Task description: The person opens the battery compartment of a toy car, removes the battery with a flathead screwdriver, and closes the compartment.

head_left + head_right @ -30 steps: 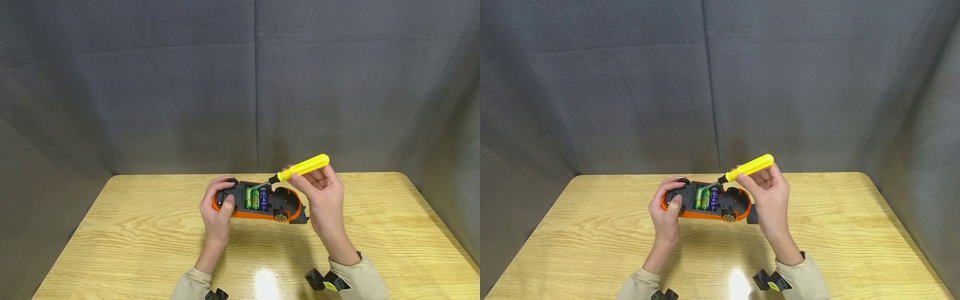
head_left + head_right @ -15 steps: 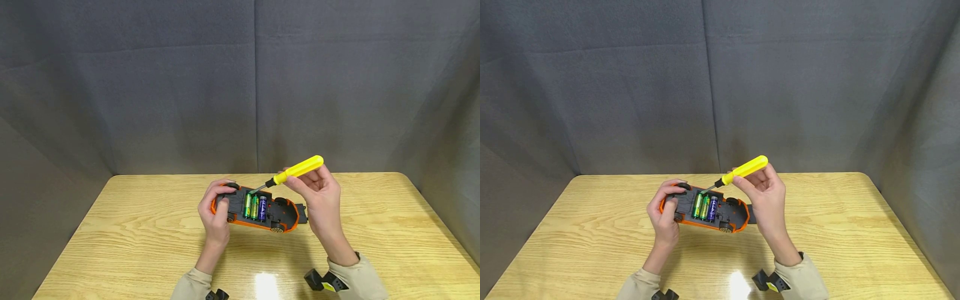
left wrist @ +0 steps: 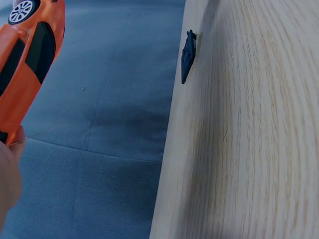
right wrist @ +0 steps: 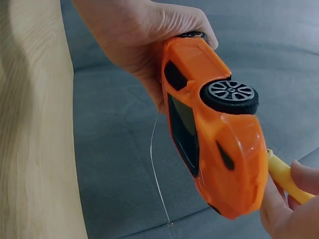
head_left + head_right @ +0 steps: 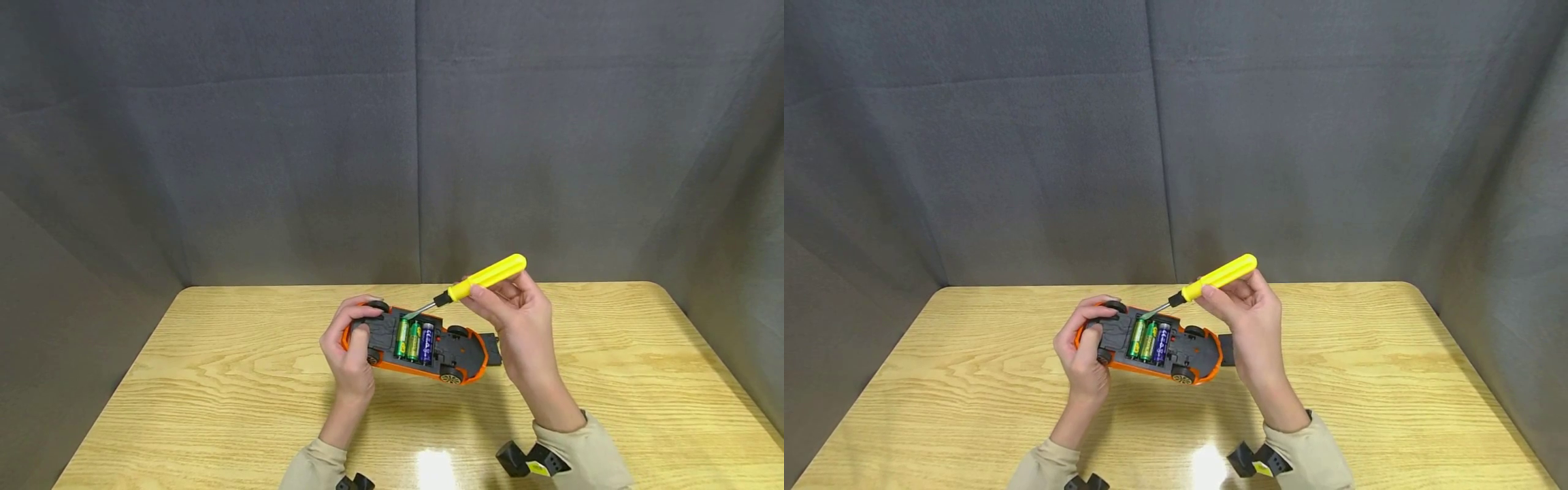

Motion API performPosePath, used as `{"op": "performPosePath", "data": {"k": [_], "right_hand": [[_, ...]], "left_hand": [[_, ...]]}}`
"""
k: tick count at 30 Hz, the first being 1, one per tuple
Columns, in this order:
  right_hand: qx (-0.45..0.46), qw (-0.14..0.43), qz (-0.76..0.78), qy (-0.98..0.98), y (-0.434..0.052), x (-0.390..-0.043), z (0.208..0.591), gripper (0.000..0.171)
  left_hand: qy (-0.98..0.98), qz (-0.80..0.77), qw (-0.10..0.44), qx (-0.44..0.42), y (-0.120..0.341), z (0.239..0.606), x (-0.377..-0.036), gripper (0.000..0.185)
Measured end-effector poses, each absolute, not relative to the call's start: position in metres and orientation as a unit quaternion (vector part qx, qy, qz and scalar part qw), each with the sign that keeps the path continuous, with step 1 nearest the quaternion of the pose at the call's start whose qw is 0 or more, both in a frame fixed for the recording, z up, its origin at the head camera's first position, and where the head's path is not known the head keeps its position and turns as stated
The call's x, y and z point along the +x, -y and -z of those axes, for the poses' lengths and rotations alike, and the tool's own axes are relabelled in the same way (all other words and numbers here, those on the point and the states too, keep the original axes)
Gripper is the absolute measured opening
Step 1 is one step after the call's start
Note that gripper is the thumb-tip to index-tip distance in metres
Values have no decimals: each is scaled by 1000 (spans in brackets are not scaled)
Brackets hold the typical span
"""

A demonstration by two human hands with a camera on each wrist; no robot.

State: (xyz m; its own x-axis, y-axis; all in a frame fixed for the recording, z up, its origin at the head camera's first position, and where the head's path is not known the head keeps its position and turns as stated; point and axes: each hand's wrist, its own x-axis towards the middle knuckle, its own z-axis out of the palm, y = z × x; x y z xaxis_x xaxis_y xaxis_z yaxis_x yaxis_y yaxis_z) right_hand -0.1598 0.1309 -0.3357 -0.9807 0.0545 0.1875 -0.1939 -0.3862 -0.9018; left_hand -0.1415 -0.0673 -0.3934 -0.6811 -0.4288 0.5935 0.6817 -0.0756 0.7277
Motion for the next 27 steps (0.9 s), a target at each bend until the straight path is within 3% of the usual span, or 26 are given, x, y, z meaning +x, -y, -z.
{"op": "performPosePath", "data": {"k": [12, 27], "right_hand": [[7, -22, -882, 471, -139, -172, 340, 15], [17, -8, -904, 427, -154, -182, 338, 17]], "left_hand": [[568, 722, 376, -120, 69, 393, -142, 26], [572, 723, 375, -98, 75, 393, -145, 27]]}}
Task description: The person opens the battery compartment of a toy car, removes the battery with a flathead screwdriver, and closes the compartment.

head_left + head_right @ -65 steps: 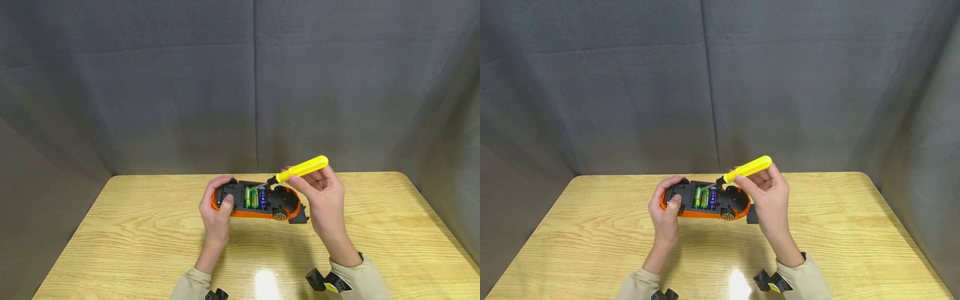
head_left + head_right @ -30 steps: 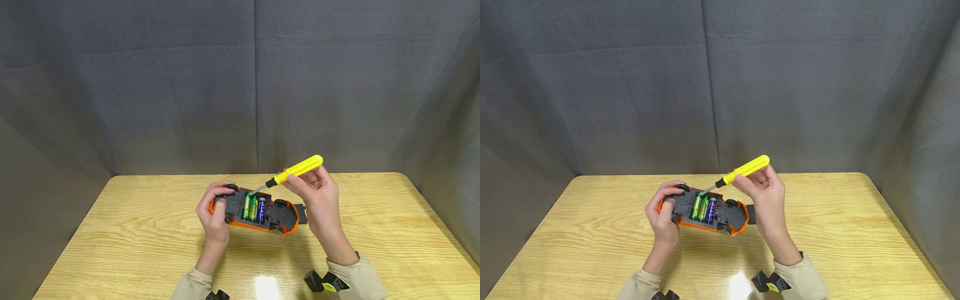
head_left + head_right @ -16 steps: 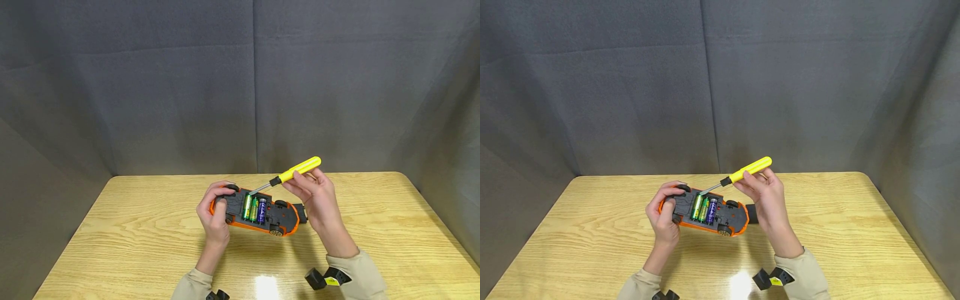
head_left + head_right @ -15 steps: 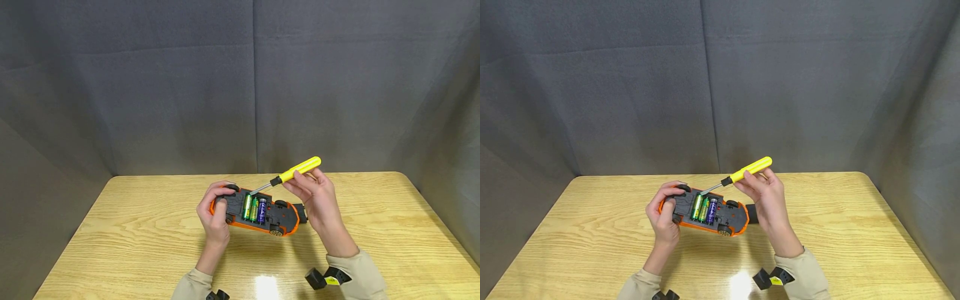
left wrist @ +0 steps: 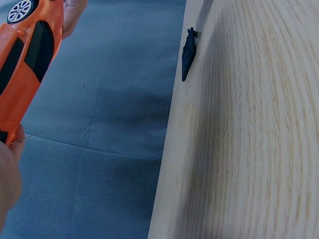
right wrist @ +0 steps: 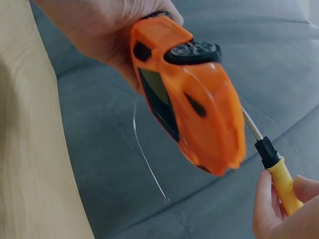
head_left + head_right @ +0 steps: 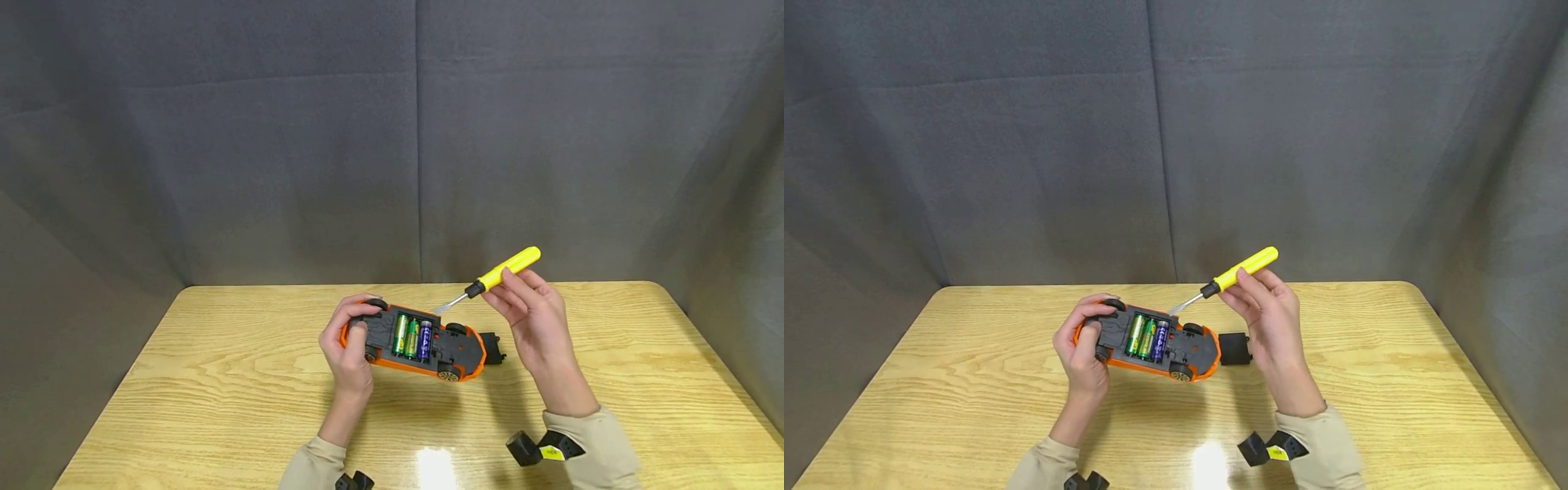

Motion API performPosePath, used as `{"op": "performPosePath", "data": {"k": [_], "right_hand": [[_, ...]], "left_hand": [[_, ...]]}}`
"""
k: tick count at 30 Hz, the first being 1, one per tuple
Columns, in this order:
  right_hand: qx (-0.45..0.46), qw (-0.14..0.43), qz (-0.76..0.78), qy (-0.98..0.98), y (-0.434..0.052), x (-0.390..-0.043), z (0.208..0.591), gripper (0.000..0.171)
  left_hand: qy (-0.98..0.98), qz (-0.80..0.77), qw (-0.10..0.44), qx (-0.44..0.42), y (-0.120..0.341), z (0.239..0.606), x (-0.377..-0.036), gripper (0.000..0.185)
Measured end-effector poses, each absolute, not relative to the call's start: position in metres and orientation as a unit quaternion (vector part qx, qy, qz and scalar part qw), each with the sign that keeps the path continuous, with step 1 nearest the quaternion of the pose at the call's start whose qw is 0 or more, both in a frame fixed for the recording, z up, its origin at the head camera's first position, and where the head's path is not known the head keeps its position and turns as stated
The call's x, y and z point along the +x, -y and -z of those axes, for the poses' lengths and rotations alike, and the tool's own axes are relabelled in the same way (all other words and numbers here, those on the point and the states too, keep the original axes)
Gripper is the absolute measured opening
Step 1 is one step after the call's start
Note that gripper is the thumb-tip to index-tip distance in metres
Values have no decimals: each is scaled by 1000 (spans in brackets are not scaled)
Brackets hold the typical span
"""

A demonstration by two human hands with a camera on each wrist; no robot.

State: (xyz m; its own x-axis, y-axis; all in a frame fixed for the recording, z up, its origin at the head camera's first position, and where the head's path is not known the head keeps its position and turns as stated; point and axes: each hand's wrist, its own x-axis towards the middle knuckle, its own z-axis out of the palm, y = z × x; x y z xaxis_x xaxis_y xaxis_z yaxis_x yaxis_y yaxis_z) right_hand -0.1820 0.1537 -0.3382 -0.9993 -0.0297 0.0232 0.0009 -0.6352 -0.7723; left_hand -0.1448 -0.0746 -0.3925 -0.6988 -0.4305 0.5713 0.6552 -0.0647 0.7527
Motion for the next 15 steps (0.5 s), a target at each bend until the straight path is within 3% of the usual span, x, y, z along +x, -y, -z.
{"op": "performPosePath", "data": {"k": [15], "right_hand": [[36, 31, 862, -505, -220, -192, 368, 16]], "left_hand": [[566, 731, 371, -88, 67, 399, -149, 28]]}}
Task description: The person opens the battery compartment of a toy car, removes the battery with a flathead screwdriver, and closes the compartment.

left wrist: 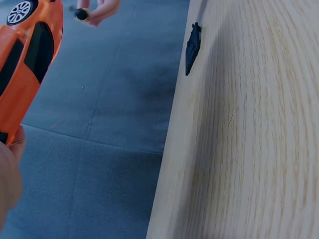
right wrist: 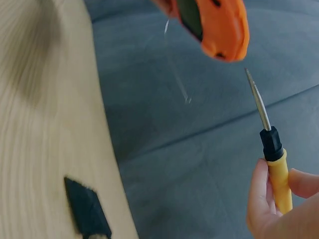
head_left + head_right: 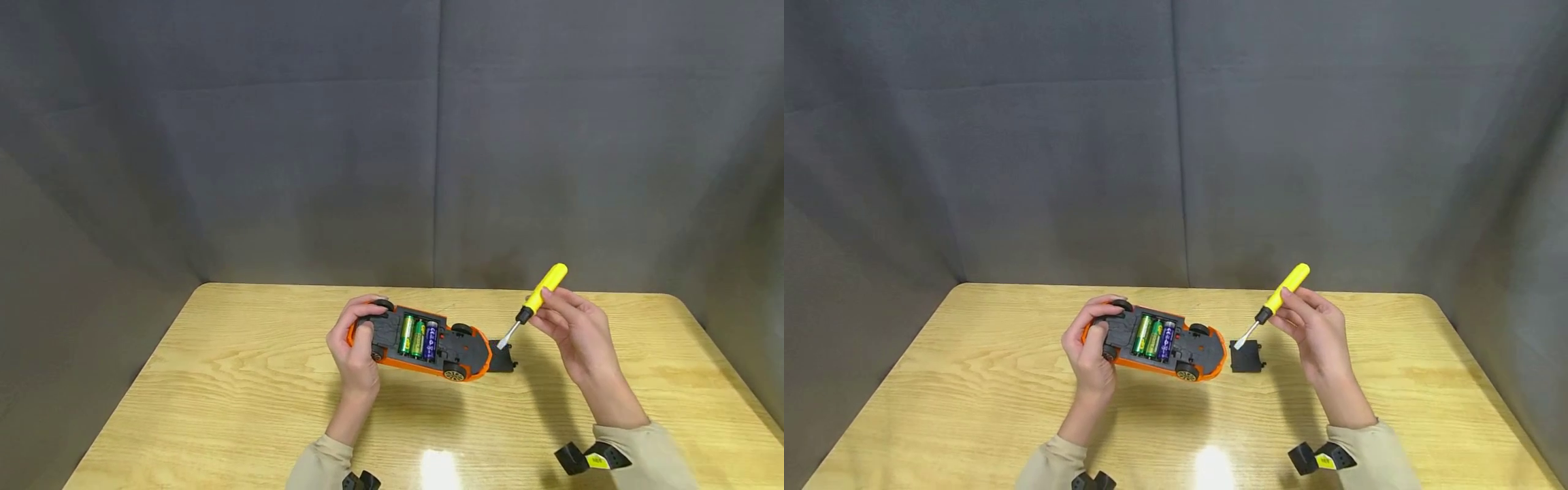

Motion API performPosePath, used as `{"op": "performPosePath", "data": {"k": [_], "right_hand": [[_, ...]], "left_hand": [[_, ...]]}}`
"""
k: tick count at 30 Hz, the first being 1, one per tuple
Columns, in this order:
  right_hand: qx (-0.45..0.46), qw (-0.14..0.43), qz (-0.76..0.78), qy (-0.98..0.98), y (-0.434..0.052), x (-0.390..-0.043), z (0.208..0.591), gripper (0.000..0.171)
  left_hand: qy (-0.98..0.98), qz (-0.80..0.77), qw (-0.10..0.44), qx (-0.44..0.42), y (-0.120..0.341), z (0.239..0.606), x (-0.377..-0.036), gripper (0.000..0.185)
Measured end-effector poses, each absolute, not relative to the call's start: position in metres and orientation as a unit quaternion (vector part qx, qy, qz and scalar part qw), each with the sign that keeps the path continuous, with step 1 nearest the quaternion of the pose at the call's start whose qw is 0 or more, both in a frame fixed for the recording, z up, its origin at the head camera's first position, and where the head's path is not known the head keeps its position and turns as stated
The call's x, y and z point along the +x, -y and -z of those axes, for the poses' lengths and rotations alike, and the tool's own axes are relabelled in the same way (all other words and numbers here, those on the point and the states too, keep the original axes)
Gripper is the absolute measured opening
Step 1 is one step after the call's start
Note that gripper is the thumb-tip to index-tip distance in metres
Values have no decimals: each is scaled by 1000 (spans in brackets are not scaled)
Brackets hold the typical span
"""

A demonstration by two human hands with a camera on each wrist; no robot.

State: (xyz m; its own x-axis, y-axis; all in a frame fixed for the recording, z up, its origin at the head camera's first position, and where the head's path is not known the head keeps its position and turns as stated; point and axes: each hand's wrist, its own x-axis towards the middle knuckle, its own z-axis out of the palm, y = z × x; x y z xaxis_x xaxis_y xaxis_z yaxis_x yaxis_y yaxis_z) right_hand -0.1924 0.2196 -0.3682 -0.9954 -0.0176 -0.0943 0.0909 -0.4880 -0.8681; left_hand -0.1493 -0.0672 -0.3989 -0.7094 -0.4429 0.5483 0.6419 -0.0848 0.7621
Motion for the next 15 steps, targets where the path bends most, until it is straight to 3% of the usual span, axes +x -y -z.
{"op": "performPosePath", "data": {"k": [15], "right_hand": [[89, 47, 797, -595, -253, -202, 395, 14]], "left_hand": [[562, 734, 372, -90, 67, 399, -149, 27]]}}
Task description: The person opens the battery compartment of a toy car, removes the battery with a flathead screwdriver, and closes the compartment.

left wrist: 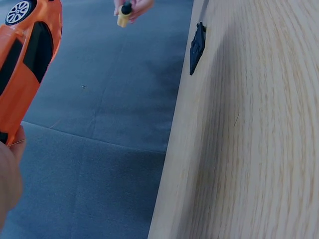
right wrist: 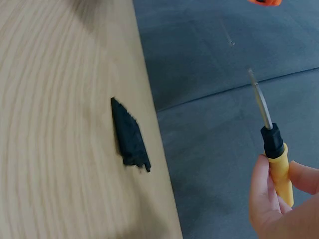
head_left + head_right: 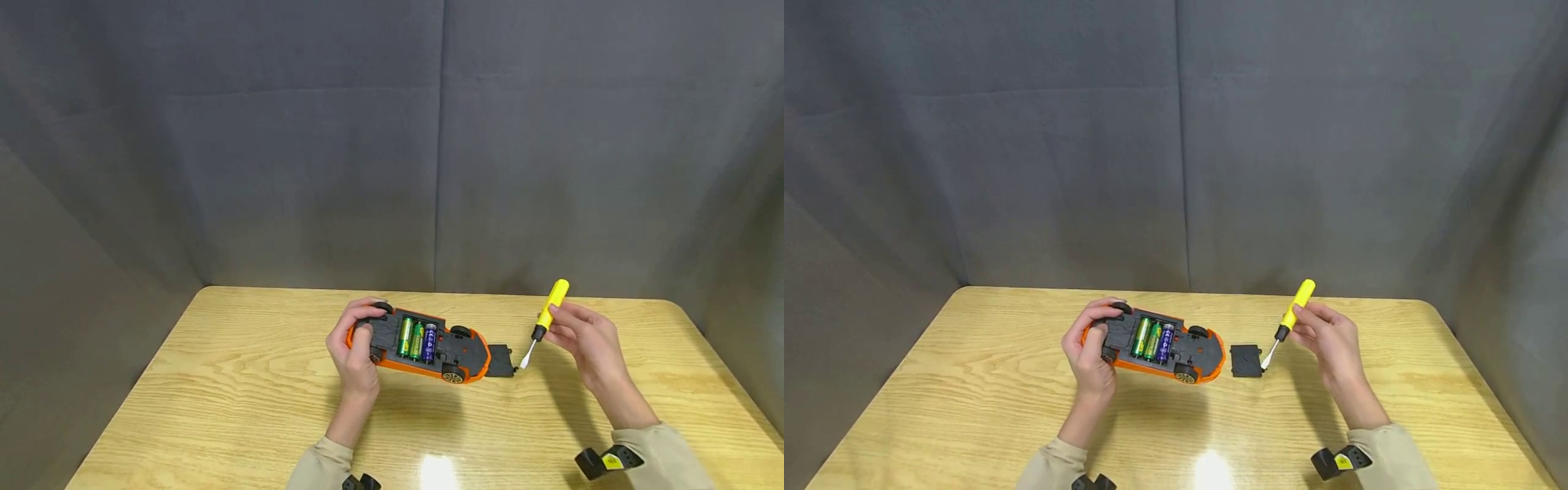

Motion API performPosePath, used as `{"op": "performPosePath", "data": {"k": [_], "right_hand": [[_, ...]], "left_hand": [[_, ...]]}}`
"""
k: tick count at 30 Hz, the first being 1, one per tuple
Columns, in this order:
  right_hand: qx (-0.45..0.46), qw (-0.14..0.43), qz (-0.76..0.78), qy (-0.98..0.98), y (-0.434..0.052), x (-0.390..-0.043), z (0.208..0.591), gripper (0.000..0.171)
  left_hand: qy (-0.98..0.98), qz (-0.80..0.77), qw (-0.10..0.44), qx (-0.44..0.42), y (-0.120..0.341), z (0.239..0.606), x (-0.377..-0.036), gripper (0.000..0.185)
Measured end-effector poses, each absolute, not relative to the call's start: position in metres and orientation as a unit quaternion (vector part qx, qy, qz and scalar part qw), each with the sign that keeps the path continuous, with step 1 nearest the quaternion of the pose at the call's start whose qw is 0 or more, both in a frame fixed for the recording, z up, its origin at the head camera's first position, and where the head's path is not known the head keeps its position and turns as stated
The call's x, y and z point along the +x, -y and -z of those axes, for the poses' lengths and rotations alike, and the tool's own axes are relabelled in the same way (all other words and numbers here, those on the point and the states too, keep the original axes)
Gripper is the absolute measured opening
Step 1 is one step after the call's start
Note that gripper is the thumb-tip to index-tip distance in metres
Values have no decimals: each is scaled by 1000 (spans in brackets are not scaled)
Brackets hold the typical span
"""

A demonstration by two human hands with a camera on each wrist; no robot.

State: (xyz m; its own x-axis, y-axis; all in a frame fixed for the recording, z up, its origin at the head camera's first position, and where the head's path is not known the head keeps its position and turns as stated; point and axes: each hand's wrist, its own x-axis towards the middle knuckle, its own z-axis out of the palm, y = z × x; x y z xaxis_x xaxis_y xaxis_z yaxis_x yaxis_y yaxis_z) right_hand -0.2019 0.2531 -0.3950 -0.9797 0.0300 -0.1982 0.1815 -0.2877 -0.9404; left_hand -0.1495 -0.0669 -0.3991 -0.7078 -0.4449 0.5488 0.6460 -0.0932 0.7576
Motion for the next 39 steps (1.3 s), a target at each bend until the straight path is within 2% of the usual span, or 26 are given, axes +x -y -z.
{"op": "performPosePath", "data": {"k": [8, 14, 20, 23, 31, 39], "right_hand": [[93, 62, 758, -642, -263, -207, 408, 6], [79, 86, 737, -666, -272, -209, 419, 46], [64, 125, 686, -714, -277, -212, 432, 63], [61, 135, 663, -734, -278, -212, 436, 62], [57, 152, 591, -790, -279, -212, 443, 45], [58, 160, 556, -814, -280, -213, 445, 43]], "left_hand": [[558, 736, 374, -88, 67, 399, -149, 28], [555, 738, 373, -93, 65, 400, -149, 28], [548, 739, 382, -91, 65, 400, -150, 27], [548, 737, 385, -91, 66, 400, -150, 27], [549, 739, 381, -87, 65, 399, -149, 27], [550, 741, 377, -86, 65, 400, -149, 28]]}}
